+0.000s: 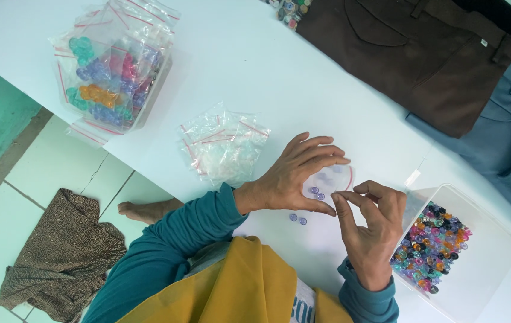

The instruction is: Sorting small colorful beads and placing them into small plastic bags

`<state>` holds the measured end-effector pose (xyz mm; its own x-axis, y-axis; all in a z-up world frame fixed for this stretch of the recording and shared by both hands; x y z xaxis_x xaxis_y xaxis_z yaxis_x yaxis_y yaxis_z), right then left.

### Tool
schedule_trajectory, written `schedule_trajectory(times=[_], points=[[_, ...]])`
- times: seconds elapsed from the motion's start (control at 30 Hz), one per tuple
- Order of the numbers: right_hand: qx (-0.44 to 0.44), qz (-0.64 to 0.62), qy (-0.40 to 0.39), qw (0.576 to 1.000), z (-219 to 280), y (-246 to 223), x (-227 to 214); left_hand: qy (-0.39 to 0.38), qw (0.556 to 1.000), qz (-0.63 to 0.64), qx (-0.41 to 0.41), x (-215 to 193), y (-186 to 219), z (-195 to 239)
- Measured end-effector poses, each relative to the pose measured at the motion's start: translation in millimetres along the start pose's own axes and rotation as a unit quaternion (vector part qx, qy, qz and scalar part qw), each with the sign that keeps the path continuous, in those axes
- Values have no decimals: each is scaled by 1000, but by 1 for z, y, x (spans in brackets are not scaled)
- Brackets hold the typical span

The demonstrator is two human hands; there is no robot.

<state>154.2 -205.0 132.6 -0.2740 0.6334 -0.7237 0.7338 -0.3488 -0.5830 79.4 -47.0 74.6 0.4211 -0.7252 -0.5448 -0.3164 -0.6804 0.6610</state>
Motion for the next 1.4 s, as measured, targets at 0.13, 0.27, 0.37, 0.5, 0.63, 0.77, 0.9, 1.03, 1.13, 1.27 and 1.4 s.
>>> schedule_trajectory(times=[0.13, 0.27, 0.37, 0.5, 0.63, 0.77, 0.9, 1.03, 1.13, 1.27, 1.4], points=[[-5, 16, -21, 1000, -1, -2, 4, -11, 999, -31, 6, -1, -3, -2], [-8, 18, -18, 1000, -2, -3, 6, 7, 997, -69, 23, -5, -1, -2], [-5, 22, -18, 1000, -3, -4, 7, 25, 995, -94, 34, -8, -1, -3], [3, 23, -20, 1000, -4, -5, 8, 49, 989, -128, 59, -12, 3, -3], [10, 21, -22, 999, -4, -5, 9, 72, 982, -159, 68, -13, 7, -3], [10, 23, -17, 1000, -3, -6, 9, 95, 979, -163, 81, -16, 11, -3], [9, 31, -28, 999, -3, -7, 9, 97, 982, -132, 90, -16, 12, -4], [16, 31, -39, 999, -4, -7, 10, 69, 992, -72, 78, -11, 9, -1], [21, 30, -39, 999, -6, -1, 8, 92, 992, -37, 72, -11, 5, -1], [93, 9, -33, 995, -13, 13, 6, 80, 997, -1, 16, -18, -7, 0], [110, -2, -42, 993, -15, 42, 27, 158, 985, 65, -14, -10, -32, 7]])
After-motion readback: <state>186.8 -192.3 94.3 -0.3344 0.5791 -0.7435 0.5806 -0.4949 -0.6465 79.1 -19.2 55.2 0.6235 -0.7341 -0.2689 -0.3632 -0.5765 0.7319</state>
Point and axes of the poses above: each hand's wrist, its own z-axis away from the middle knuckle, its own x-axis out of the palm, y = z × x, the point moved 4 cm from there along -z, towards the middle knuckle, and after that the axes turned 7 degrees about x, right-handed, at the moved point
